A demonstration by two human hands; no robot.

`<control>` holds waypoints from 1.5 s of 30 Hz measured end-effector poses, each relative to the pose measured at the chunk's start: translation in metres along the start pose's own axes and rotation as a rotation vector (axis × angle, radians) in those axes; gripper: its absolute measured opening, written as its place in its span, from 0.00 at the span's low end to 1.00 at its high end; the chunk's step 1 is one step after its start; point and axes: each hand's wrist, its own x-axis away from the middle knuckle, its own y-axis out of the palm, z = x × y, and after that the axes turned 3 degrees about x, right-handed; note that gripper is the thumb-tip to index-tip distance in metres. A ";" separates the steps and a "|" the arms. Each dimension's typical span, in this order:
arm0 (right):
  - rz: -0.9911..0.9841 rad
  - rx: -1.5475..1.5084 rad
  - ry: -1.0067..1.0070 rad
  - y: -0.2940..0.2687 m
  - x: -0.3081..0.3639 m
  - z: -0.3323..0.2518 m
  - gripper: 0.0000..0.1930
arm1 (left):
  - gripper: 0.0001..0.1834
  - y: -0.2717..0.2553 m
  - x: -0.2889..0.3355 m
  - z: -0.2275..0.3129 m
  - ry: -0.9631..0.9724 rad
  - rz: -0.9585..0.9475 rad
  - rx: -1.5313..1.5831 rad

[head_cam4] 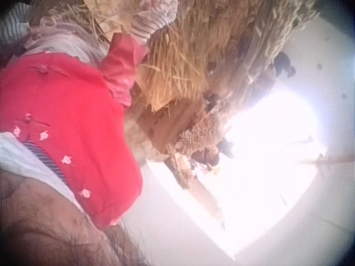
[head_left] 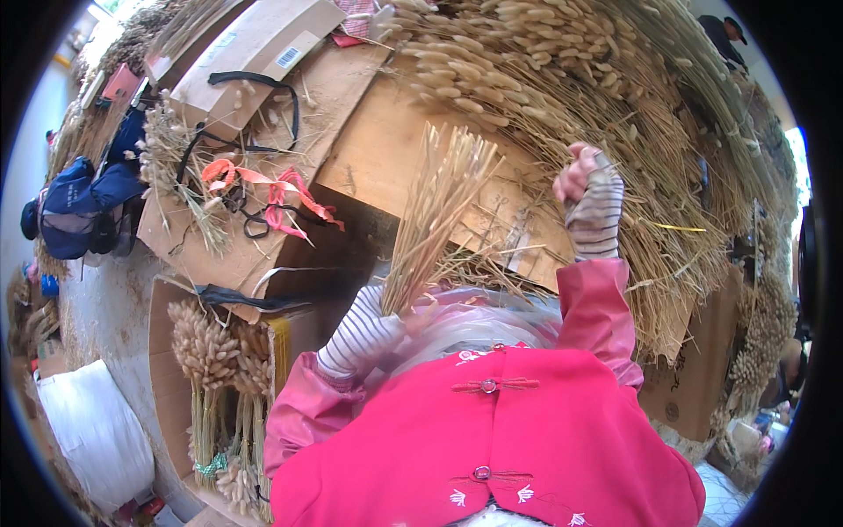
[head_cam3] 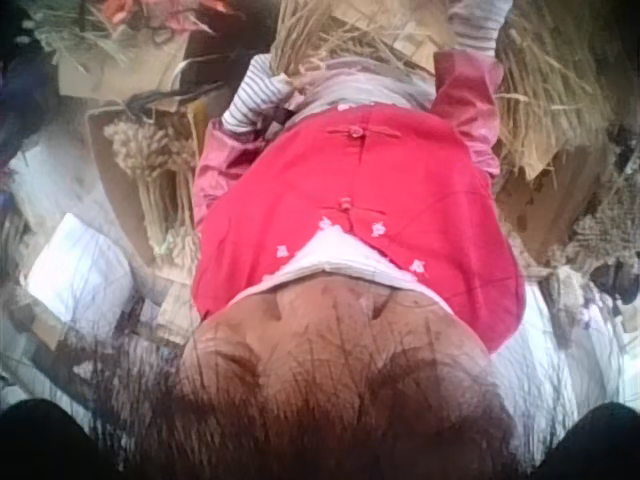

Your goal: The person gathers dried wheat stalks from a large pile, aligns them into a neat bundle, and ties the bundle with a rubber band. The person repeats this process multiple times, placing the finished bundles into a cardboard box.

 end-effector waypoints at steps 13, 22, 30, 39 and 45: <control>-0.253 0.126 0.349 0.076 0.060 0.056 0.20 | 0.43 0.041 -0.047 -0.006 0.461 0.364 -1.151; -0.124 0.108 0.471 0.081 0.062 0.048 0.16 | 0.38 -0.001 -0.037 0.038 0.274 -0.038 -0.096; -0.217 0.218 0.272 0.064 0.050 0.062 0.22 | 0.16 0.014 -0.055 0.026 0.179 -0.203 0.047; -0.259 0.222 0.144 0.041 0.033 0.054 0.34 | 0.18 -0.007 -0.048 0.027 0.174 -0.158 0.209; -0.199 0.465 -0.068 0.049 0.033 0.048 0.14 | 0.18 -0.004 -0.044 0.024 0.107 -0.215 0.211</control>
